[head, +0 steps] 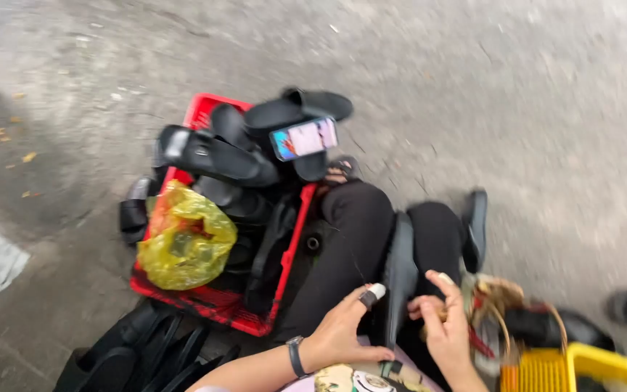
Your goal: Hand-sewing the sole of a shoe using a needle and thread to repair it.
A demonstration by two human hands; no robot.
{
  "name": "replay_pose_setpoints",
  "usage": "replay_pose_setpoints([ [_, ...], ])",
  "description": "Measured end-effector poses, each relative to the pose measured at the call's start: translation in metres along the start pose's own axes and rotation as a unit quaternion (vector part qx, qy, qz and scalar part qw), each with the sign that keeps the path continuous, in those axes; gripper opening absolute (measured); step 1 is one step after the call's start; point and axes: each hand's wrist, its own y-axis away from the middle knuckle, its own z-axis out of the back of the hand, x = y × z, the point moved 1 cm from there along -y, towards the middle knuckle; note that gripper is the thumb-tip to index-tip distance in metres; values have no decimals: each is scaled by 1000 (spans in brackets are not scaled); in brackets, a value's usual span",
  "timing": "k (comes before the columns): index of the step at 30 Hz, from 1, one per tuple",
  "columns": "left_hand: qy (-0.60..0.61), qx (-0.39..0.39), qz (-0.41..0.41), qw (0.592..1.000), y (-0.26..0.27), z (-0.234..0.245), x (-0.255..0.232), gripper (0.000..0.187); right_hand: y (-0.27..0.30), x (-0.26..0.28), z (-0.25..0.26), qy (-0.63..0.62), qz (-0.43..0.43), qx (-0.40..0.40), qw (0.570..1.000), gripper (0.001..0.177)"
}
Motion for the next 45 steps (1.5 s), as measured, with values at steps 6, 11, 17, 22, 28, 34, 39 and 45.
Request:
replay_pose_setpoints([
  [6, 9, -5, -4, 1000, 2, 0, -5, 93, 29, 5, 40, 210, -143, 96, 962, 63],
  [11, -3, -28, -49, 998, 10, -12, 11, 92, 50, 18, 44, 421, 136, 260, 858, 35],
  [17, -6, -41, -79, 996, 9, -15, 14, 90, 57, 18, 40, 530, 297, 260, 750, 42],
  [22, -5, -36, -73, 997, 7, -15, 14, 91, 56, 19, 38, 565, 295, 257, 726, 45],
  [28, -12, -46, -109, 993, 3, -19, 18, 93, 60, 30, 39, 640, 303, 266, 654, 53],
  [34, -94, -116, -122, 981, -1, -45, 39, 98, 63, 7, 32, 672, 269, 268, 636, 62],
  [39, -94, -61, -128, 986, 1, -38, 42, 94, 56, -10, 19, 536, 170, 297, 772, 28],
  [45, 26, 15, -237, 971, 33, 2, -23, 28, 42, 66, 27, 371, 278, 239, 853, 55],
])
